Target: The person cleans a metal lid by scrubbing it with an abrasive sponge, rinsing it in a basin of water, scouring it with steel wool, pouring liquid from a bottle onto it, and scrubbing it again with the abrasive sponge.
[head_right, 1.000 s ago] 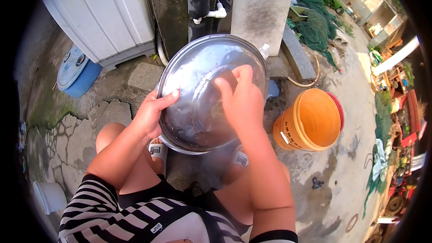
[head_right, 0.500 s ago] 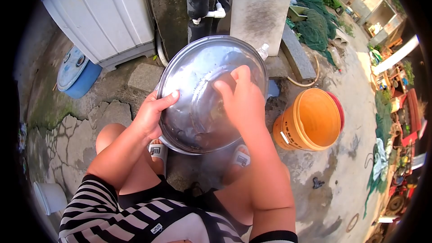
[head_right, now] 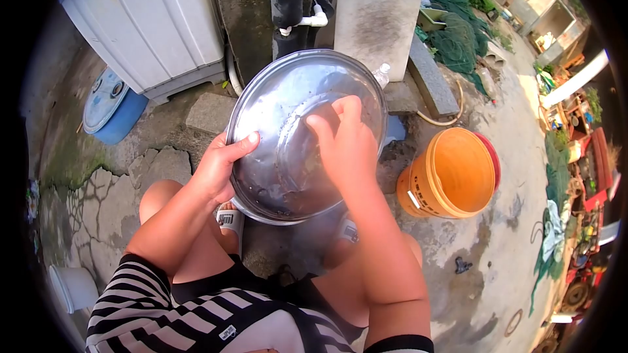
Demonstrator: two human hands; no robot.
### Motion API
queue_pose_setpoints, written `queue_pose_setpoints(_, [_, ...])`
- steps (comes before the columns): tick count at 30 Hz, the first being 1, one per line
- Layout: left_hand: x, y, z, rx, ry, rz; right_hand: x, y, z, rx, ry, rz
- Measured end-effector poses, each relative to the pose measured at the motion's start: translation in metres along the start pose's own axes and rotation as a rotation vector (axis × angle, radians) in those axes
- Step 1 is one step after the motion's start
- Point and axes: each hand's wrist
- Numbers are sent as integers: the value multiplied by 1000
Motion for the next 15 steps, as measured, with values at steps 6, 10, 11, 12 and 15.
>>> queue_pose_setpoints(6, [3,3,2,32,25,2,11,0,5,37,-71,-19])
queue_pose_setpoints(10, [3,2,2,16,11,10,7,3,6,32,-53,-6])
queue_pose_setpoints(11, [3,2,1,8,12,18,7,3,5,29,-48,0])
queue_pose_setpoints(12, [3,2,1,12,2,17,6,4,5,28,-41,7])
queue_pose_setpoints(15, [3,2,1,21,-17,13,3,5,5,24,-26,28])
Point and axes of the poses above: each hand's wrist, its own z-axis towards the middle knuckle, its own x-axis out of the back of the hand, y = z × x, and after that the axes turned 2 degrees about -z, right-handed
